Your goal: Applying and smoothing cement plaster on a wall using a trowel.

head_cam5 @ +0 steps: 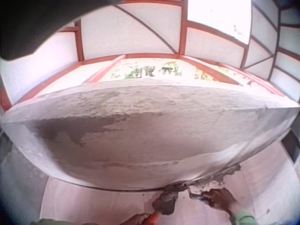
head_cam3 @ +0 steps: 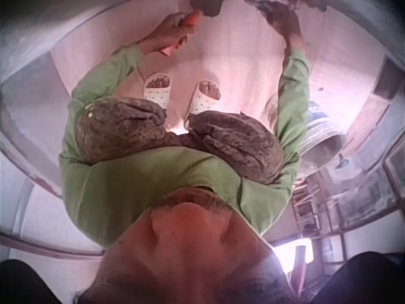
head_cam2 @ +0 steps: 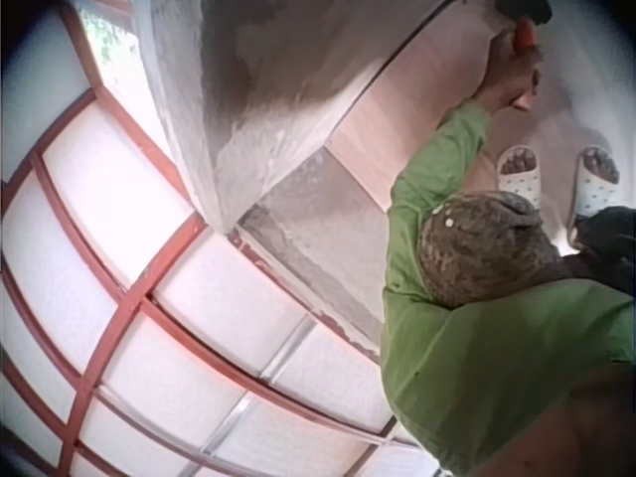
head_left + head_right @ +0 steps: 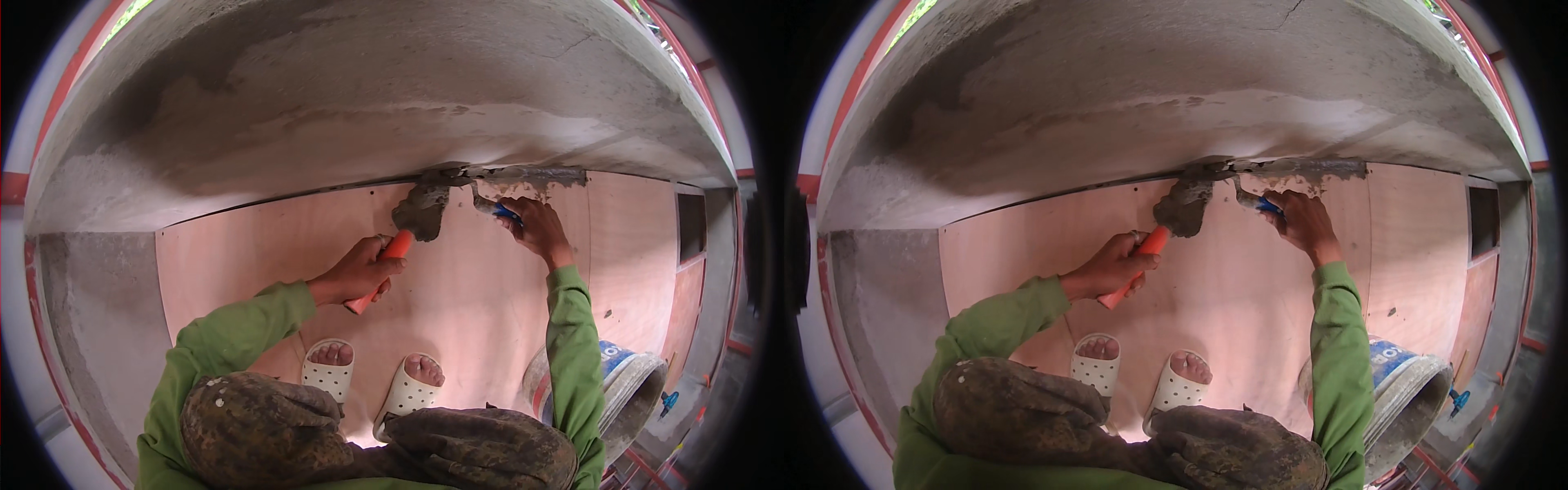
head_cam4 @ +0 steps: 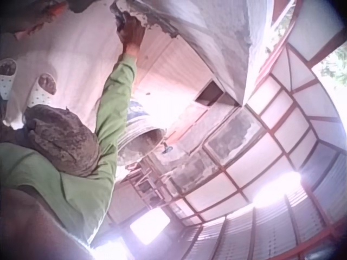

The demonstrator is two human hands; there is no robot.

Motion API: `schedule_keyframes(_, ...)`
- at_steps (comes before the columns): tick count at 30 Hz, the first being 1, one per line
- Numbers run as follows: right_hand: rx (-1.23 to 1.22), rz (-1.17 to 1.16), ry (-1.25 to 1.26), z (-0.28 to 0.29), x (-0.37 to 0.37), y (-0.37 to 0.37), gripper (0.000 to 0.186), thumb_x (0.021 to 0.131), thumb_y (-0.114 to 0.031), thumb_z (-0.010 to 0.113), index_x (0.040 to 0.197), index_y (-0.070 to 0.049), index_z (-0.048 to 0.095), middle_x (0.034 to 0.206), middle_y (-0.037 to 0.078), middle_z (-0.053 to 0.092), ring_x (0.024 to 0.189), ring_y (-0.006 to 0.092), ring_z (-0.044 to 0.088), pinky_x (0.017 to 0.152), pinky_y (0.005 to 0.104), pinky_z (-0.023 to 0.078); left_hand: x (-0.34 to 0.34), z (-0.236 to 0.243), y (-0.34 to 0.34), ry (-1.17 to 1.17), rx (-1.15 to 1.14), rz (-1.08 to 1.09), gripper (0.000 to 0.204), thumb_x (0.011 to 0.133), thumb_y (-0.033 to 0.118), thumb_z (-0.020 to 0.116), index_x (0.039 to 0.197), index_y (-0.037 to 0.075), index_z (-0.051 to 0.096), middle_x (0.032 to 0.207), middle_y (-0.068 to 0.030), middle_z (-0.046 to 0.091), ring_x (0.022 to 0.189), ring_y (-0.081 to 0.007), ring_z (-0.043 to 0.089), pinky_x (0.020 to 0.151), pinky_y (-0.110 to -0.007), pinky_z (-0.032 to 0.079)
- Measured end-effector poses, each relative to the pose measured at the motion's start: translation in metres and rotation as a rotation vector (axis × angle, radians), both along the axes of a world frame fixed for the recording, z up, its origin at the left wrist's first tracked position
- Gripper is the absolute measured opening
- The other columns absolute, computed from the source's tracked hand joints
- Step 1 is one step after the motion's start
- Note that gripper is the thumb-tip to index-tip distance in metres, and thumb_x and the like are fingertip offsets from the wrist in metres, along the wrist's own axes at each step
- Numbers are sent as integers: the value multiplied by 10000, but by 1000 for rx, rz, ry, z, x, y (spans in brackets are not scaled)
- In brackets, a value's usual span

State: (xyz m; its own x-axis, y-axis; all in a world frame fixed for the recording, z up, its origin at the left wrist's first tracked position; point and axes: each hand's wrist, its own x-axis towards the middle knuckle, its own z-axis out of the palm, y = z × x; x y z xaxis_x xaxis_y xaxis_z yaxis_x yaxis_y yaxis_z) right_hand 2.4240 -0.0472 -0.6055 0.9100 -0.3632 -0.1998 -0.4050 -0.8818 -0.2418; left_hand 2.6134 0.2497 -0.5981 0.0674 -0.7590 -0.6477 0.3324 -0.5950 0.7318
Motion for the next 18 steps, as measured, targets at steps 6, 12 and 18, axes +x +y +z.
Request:
schedule_keyframes(6, -17, 24, 58, 6, 21, 9, 344, 903, -347, 683, 1183, -147, 690, 1000, 125, 717, 912, 350, 670, 770, 457, 543, 10, 9, 9, 50, 79, 52, 384, 966, 180, 595, 1241, -42, 446, 878, -75, 555, 608, -118, 546, 503, -300, 475)
schedule_keyframes(12, -16, -3, 91, 2, 22, 10, 333, 907, -351, 674, 1178, -157, 688, 998, 122, 713, 919, 349, 667, 785, 468, 536, 16, 14, 19, 105, 83, 59, 402, 963, 190, 605, 1256, -33, 442, 895, -62, 560, 612, -112, 541, 509, -292, 473)
schedule_keyframes(18, -71, 3, 18, 9, 5, -2, 348, 897, -358, 684, 1190, -171, 677, 984, 110, 706, 930, 339, 665, 790, 467, 534, 17, 20, 30, 82, 129, 34, 374, 966, 209, 599, 1228, -21, 462, 894, -39, 558, 602, -105, 524, 518, -288, 465)
